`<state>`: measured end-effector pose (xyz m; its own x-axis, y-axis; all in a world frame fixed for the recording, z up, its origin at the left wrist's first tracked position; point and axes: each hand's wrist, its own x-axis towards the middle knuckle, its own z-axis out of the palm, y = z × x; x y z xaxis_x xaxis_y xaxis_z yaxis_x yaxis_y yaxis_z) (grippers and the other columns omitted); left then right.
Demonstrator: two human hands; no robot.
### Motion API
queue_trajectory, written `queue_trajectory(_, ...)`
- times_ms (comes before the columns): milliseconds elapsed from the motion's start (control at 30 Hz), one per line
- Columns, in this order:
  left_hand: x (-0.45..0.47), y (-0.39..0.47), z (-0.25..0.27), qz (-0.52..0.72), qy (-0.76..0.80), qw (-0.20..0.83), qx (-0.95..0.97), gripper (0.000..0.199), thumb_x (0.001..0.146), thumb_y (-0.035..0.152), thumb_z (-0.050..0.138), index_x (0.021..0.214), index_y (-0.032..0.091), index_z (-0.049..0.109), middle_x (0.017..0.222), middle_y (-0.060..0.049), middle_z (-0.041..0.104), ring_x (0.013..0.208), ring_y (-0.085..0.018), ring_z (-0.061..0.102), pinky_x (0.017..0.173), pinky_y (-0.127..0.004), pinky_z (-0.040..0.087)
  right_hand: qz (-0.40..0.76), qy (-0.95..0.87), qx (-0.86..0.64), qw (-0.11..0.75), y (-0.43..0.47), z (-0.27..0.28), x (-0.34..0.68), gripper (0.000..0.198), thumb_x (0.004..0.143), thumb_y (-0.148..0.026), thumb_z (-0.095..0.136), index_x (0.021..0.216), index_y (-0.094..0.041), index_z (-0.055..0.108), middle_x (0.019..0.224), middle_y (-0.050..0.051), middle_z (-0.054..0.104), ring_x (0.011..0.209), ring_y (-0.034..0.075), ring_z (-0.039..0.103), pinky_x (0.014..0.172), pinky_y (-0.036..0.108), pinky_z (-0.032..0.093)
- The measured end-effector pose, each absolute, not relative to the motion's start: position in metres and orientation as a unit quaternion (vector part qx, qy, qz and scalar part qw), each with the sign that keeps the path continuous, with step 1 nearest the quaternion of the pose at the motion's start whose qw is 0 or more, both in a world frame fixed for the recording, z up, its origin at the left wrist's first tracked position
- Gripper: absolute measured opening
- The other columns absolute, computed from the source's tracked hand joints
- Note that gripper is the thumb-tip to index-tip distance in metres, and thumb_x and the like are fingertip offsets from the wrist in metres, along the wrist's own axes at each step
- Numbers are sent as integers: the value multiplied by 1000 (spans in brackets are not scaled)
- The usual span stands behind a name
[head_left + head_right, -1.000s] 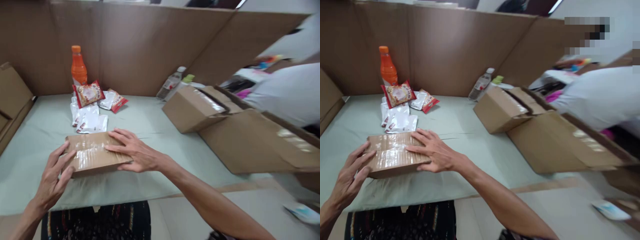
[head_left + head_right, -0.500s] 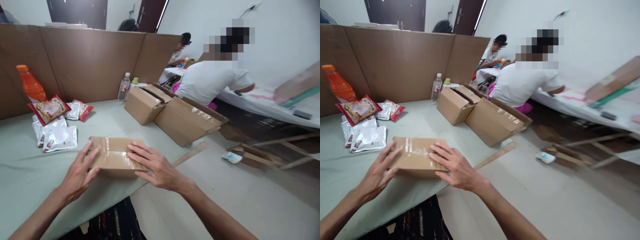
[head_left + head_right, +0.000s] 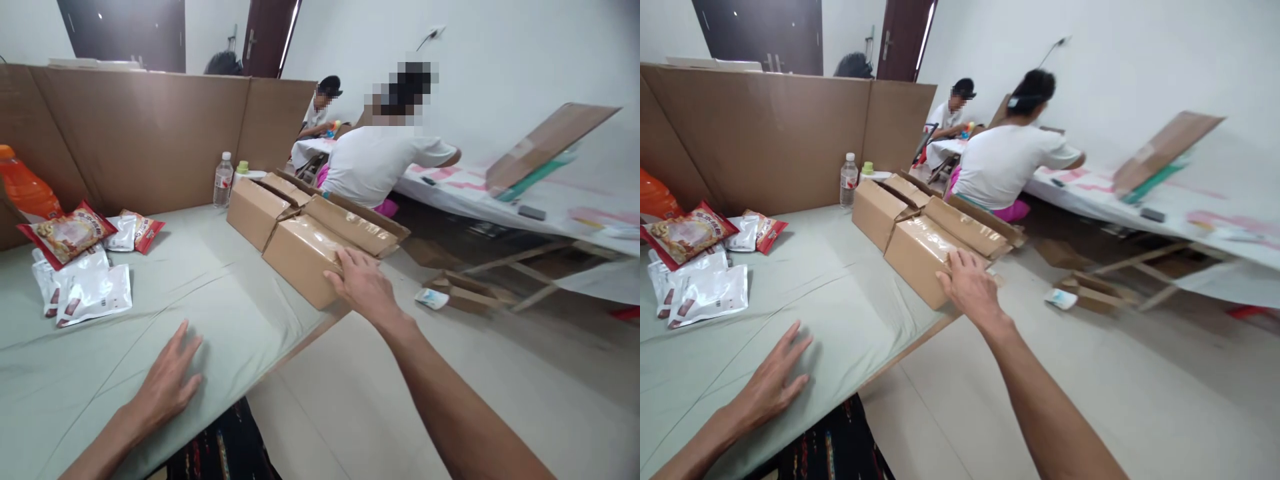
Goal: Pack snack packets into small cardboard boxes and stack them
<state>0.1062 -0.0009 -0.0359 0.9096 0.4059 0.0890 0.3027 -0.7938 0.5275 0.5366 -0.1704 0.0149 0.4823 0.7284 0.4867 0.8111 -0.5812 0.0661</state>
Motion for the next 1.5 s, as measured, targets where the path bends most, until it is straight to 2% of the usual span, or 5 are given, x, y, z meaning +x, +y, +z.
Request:
queue_trajectory(267,-2,29,-38,155,292,122,936,42,100,31,52,140,23,63,157,-19,52,142,-39,55,108,-57,55,-351,-421,-821,163,-166,4,492,53,100,-46,53,140,-12,58,153,29,50,141,48,45,105,68,41)
queue_trajectory(767,-91,-7,9,140,366,131,911,41,92,22,66,132,28,66,152,-9,59,144,-28,53,114,-45,52,16,-781,-600,174,89,-80,217,49,99,-40,55,146,-26,59,146,15,60,135,32,53,106,48,43)
queue_trajectory(1000,-241,47,111,375,643,-284,605,71,87,34,69,147,3,47,161,-26,39,153,-41,33,125,-67,25,74,-745,-597,287,102,-104,215,47,95,-42,55,138,-24,65,141,17,64,134,36,54,107,55,41)
queue_trajectory(1267,-289,87,143,361,712,-192,571,33,87,36,54,108,17,72,92,-4,73,113,-34,67,109,-59,49,216,-662,-584,417,113,-98,222,39,83,-55,58,94,-24,79,106,12,79,102,31,71,97,48,53)
queue_trajectory(1500,-228,1,123,349,604,-90,711,25,91,47,58,102,27,69,106,1,73,105,-27,71,106,-49,56,256,-605,-590,470,116,-87,224,31,76,-51,59,75,-23,71,76,5,75,74,24,67,77,40,55)
